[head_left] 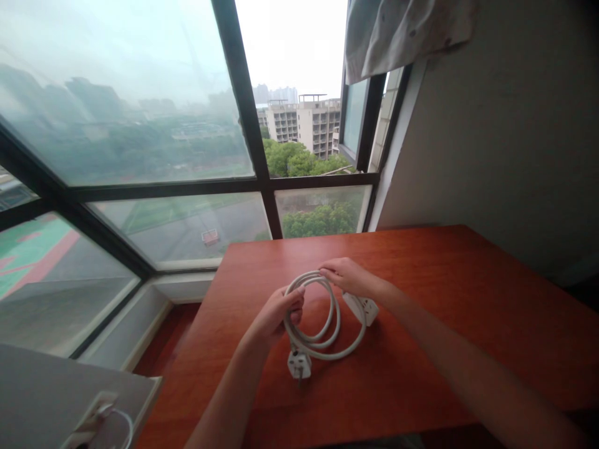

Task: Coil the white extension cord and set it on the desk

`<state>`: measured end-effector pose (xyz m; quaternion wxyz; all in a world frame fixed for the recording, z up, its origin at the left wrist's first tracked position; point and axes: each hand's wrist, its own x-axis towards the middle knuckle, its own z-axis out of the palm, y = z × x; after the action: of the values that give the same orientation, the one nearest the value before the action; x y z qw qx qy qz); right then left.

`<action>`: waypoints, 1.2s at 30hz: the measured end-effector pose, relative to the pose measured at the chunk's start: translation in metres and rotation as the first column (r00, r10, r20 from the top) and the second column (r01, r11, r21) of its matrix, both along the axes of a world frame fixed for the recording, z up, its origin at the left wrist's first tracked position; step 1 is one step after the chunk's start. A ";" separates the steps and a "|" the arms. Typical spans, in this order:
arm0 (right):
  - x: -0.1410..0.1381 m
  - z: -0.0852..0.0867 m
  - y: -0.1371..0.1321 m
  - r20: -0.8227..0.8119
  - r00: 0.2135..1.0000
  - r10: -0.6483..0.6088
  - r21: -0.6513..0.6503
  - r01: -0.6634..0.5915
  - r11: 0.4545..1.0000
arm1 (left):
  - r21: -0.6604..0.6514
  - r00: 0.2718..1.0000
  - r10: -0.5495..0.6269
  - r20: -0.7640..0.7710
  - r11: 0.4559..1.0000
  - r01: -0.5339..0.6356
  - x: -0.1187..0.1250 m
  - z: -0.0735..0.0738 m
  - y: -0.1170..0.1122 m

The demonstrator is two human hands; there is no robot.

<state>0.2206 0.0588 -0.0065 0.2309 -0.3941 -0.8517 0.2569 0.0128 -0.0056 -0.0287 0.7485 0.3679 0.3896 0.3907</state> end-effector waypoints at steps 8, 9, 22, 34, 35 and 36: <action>0.021 -0.035 0.011 -0.068 0.993 -0.097 -0.225 0.079 0.971 | 0.279 0.867 0.202 -0.456 0.957 -0.076 -0.015 -0.023 0.016; 0.023 -0.040 0.011 -0.072 0.993 -0.097 -0.255 0.075 0.964 | 0.326 0.810 0.240 -0.535 0.943 -0.064 -0.017 -0.028 0.019; 0.017 -0.060 0.013 -0.091 0.982 -0.164 -0.300 0.130 0.945 | 0.439 0.131 0.419 -0.899 0.855 0.276 -0.021 -0.028 0.024; 0.015 -0.082 0.019 -0.137 0.972 -0.193 -0.353 0.134 0.926 | 0.430 0.012 0.517 -0.856 0.699 0.571 0.054 -0.008 -0.040; 0.016 -0.083 0.019 -0.143 0.971 -0.194 -0.352 0.133 0.926 | 0.420 0.019 0.497 -0.868 0.711 0.563 0.062 -0.012 -0.045; 0.016 -0.083 0.019 -0.144 0.970 -0.195 -0.351 0.134 0.927 | 0.401 0.026 0.469 -0.883 0.723 0.562 0.069 -0.016 -0.049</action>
<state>0.2363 0.0778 -0.0891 0.2549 -0.4740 -0.7349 0.4127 0.0815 -0.0541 -0.0451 0.0663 0.7895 0.6021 0.0991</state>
